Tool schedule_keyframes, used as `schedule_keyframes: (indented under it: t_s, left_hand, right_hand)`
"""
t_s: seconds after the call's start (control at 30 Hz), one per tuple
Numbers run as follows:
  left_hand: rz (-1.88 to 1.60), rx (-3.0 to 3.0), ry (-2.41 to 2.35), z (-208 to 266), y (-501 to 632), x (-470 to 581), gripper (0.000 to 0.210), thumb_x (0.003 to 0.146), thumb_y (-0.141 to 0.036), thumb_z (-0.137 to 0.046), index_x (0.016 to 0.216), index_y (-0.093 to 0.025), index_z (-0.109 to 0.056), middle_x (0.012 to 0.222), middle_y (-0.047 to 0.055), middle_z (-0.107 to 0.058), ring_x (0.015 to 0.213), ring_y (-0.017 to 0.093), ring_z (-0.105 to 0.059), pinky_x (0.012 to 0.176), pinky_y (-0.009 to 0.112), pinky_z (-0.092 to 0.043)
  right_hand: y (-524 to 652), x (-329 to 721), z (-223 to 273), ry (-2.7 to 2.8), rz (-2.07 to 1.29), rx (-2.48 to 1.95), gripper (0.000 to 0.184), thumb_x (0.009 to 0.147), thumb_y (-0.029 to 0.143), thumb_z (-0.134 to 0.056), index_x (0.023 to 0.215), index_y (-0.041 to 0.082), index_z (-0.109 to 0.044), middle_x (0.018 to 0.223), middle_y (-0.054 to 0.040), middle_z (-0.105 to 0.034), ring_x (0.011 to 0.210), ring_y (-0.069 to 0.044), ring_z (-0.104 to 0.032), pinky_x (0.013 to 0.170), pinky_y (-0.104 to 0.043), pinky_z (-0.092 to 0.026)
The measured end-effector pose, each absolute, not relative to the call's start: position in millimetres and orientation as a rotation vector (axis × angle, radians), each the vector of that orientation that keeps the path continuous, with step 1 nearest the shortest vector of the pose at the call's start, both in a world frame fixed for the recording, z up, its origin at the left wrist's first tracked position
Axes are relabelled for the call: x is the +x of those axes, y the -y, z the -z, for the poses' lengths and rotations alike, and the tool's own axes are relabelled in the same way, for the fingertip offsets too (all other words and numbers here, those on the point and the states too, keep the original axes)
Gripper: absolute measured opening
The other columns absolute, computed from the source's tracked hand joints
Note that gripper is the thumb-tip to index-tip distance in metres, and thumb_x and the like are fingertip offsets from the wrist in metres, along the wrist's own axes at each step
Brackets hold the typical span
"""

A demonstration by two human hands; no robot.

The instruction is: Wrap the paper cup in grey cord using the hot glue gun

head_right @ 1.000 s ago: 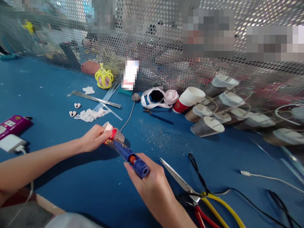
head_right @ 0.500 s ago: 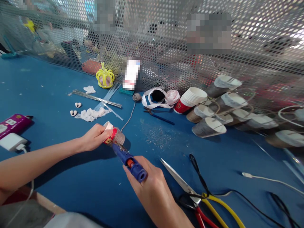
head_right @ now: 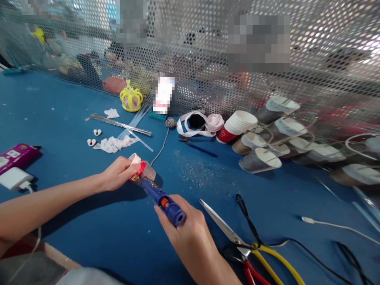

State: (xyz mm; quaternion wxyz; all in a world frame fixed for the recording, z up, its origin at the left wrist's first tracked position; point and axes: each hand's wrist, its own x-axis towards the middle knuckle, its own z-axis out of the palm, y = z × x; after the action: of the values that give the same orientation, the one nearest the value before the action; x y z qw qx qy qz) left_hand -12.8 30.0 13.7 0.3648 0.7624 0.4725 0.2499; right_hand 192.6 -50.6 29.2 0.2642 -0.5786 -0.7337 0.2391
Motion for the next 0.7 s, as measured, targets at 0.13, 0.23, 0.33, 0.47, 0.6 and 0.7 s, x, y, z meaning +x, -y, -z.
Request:
schedule_keyframes:
  t_s: [0.13, 0.23, 0.33, 0.47, 0.6, 0.7]
  left_hand:
    - [-0.637, 1.960, -1.216, -12.1, -29.7, -12.7, 0.040, 0.081, -0.033, -0.029, 0.046, -0.014, -0.034, 0.048, -0.003, -0.029, 0.048, 0.007, -0.027, 0.045, 0.018, -0.024]
    - [-0.654, 1.970, -1.216, -11.6, -28.8, -13.0, 0.041, 0.082, -0.032, -0.029, 0.045, -0.015, -0.031, 0.047, -0.003, -0.028, 0.047, 0.007, -0.026, 0.044, 0.018, -0.023]
    - [-0.671, 1.980, -1.200, -11.7, -28.0, -13.3, 0.041, 0.083, -0.032, -0.028, 0.046, -0.014, -0.032, 0.047, -0.003, -0.029, 0.047, 0.007, -0.027, 0.045, 0.018, -0.024]
    - [-0.671, 1.993, -1.174, -12.0, -28.3, -13.1, 0.042, 0.083, -0.032, -0.029, 0.045, -0.014, -0.034, 0.047, -0.003, -0.030, 0.047, 0.007, -0.027, 0.044, 0.018, -0.025]
    - [-0.671, 1.993, -1.183, -11.9, -28.7, -12.6, 0.041, 0.083, -0.031, -0.030, 0.045, -0.014, -0.033, 0.047, -0.003, -0.029, 0.047, 0.007, -0.026, 0.043, 0.018, -0.024]
    - [-0.679, 1.997, -1.188, -11.8, -28.4, -12.3, 0.041, 0.083, -0.030, -0.029, 0.045, -0.014, -0.033, 0.047, -0.003, -0.029, 0.047, 0.007, -0.027, 0.044, 0.018, -0.024]
  right_hand:
    - [48.8, 191.2, -30.1, 1.935, -0.655, -1.579, 0.014, 0.073, 0.033, -0.057, 0.075, 0.020, -0.057, 0.060, 0.0023, -0.061, 0.049, -0.012, -0.054, 0.049, -0.020, -0.045]
    - [48.0, 190.9, -28.7, 1.898, -0.653, -1.578, 0.015, 0.073, 0.034, -0.057, 0.076, 0.019, -0.058, 0.061, 0.0007, -0.062, 0.049, -0.012, -0.055, 0.050, -0.021, -0.046]
    - [48.3, 191.4, -27.2, 1.859, -0.660, -1.585, 0.017, 0.074, 0.035, -0.056, 0.079, 0.019, -0.058, 0.063, -0.0009, -0.063, 0.051, -0.013, -0.056, 0.051, -0.022, -0.047]
    - [48.4, 192.3, -30.0, 1.936, -0.648, -1.580, 0.015, 0.073, 0.034, -0.058, 0.074, 0.019, -0.057, 0.059, 0.0013, -0.061, 0.047, -0.012, -0.053, 0.050, -0.021, -0.046]
    - [47.4, 193.4, -31.1, 1.934, -0.677, -1.578, 0.017, 0.073, 0.035, -0.057, 0.075, 0.019, -0.057, 0.059, 0.0009, -0.060, 0.048, -0.012, -0.054, 0.050, -0.021, -0.047]
    - [47.4, 194.5, -28.7, 1.907, -0.689, -1.577, 0.017, 0.073, 0.035, -0.057, 0.078, 0.019, -0.058, 0.062, 0.0001, -0.062, 0.050, -0.012, -0.054, 0.053, -0.021, -0.047]
